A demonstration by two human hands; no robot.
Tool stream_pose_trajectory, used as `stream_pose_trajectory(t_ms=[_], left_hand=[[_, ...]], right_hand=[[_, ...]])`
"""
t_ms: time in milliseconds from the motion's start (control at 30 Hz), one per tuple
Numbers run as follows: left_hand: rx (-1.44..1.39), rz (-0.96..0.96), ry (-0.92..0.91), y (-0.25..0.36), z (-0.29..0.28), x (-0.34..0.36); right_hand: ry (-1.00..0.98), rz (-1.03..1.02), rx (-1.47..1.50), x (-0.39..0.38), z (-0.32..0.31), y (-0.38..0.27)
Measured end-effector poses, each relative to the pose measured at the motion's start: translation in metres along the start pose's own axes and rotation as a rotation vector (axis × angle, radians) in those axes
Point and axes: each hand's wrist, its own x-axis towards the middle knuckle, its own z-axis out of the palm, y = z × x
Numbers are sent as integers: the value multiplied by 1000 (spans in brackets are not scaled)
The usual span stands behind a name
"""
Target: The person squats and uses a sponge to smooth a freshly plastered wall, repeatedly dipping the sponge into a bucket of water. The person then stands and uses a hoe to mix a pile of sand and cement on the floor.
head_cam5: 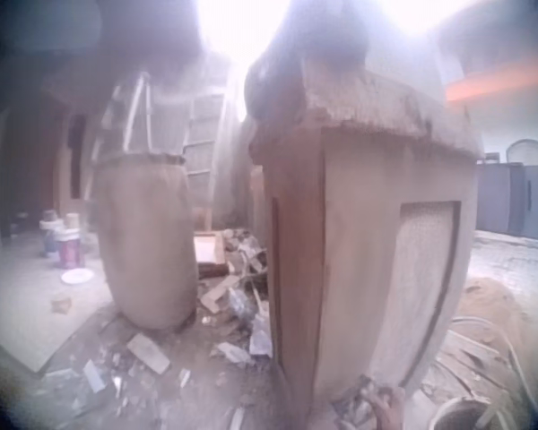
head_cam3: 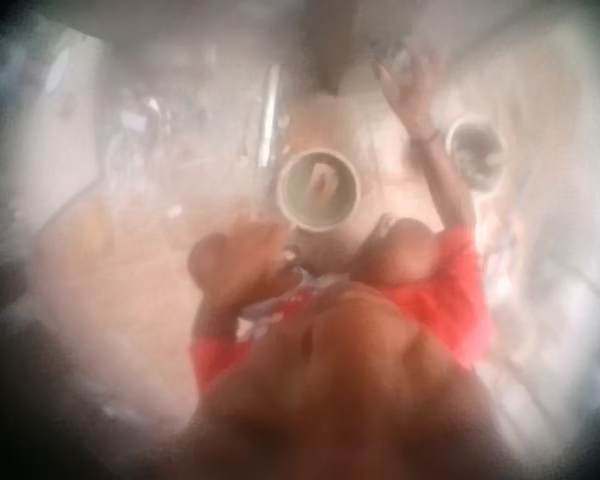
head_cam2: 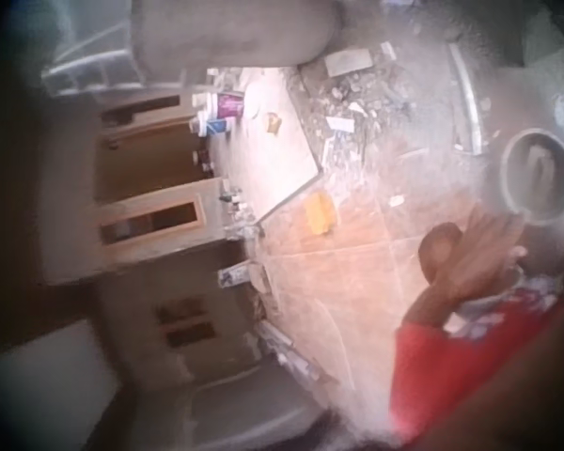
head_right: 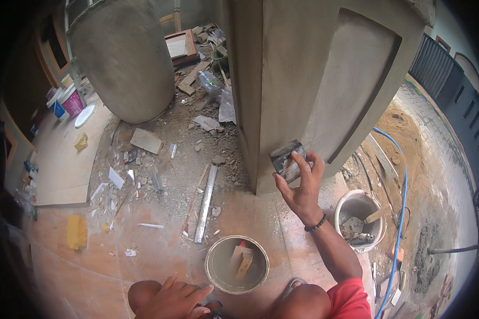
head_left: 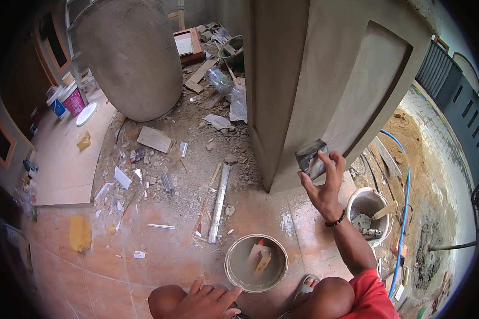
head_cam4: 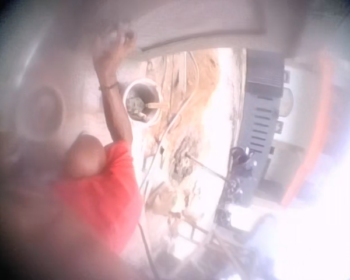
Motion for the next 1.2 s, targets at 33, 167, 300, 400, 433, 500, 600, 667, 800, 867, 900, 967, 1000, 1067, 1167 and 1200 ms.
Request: stream_pose_trajectory(t_ms=[33,167,300,400,433,500,600,667,800,867,900,967,1000,1067,1167,1200], left_hand=[[-1,-3,-38,1,0,5],[-16,-15,-103,4,-5,19],[15,-83,-136,12,-12,21],[35,-72,-108,4,-3,11],[49,-93,-127,5,-9,13],[50,-106,-166,17,-21,17],[34,-118,-165,20,-17,17],[27,-90,-144,16,-17,14],[59,-112,-177,17,-14,16],[51,-68,-144,15,-14,17],[41,-33,-123,15,-12,19],[44,-10,-76,17,-8,19],[51,-10,-54,17,-6,17],[55,-71,-127,18,-9,13],[77,-86,-136,13,-7,3],[78,-66,-119,12,-4,2]], right_hand=[[76,-81,-41,34,-18,-11],[392,-337,-64,181,-55,-49],[538,-350,-171,232,-56,-79],[478,-272,-147,198,-25,-40],[418,-221,-95,167,-7,-32],[231,-132,-30,79,19,-7],[-150,-48,-62,-11,16,22],[-72,-71,-25,7,2,9],[220,-265,-8,120,-50,-30],[391,-394,-159,191,-73,-47],[475,-473,-195,222,-81,-49],[539,-538,-243,258,-84,-59],[528,-512,-231,254,-79,-56],[461,-408,-178,227,-56,-43],[326,-201,2,118,8,-11],[272,-158,-13,69,29,9]])
